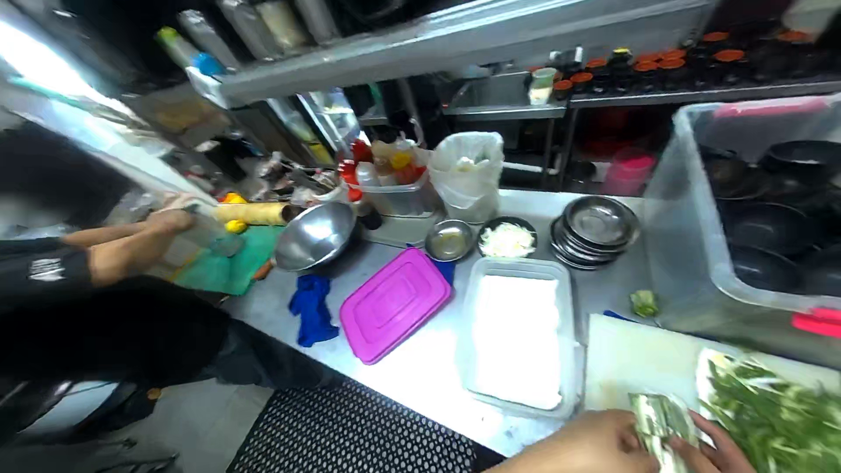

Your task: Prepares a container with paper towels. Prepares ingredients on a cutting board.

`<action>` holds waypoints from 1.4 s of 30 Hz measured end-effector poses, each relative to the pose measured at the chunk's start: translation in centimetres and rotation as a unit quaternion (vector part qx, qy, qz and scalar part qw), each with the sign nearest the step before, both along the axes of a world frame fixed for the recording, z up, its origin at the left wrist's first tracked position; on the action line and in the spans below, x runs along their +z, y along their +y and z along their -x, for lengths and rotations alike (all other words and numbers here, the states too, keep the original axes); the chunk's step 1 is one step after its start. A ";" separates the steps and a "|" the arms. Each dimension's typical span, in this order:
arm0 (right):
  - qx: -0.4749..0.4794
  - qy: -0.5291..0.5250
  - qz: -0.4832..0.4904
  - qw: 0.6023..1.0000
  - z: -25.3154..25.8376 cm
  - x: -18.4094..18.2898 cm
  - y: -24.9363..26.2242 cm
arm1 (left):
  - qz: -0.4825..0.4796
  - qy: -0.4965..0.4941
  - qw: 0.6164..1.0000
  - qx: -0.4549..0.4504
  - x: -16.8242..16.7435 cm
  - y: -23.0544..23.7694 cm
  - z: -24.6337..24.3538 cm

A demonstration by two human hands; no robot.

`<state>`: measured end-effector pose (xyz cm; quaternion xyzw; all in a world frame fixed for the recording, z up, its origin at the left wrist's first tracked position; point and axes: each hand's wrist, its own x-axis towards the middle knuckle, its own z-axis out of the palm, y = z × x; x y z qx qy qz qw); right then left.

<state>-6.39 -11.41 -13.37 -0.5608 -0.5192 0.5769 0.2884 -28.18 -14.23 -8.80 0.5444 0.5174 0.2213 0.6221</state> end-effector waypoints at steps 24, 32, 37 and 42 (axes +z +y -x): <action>0.373 -0.440 -0.055 0.815 17.3 -1.8 6.8 | -0.114 0.396 0.819 0.400 -2.5 -5.7 21.5; 0.320 -0.227 -0.030 0.920 9.3 4.5 3.2 | -0.263 0.346 0.775 0.458 2.5 -8.9 16.1; 0.239 0.053 -0.128 0.961 -2.5 8.6 -2.0 | -0.405 0.199 0.815 0.362 2.7 -6.1 9.8; 0.160 0.171 -0.180 0.956 -7.8 11.3 -5.6 | -0.165 0.117 0.976 0.085 -0.1 -0.4 1.9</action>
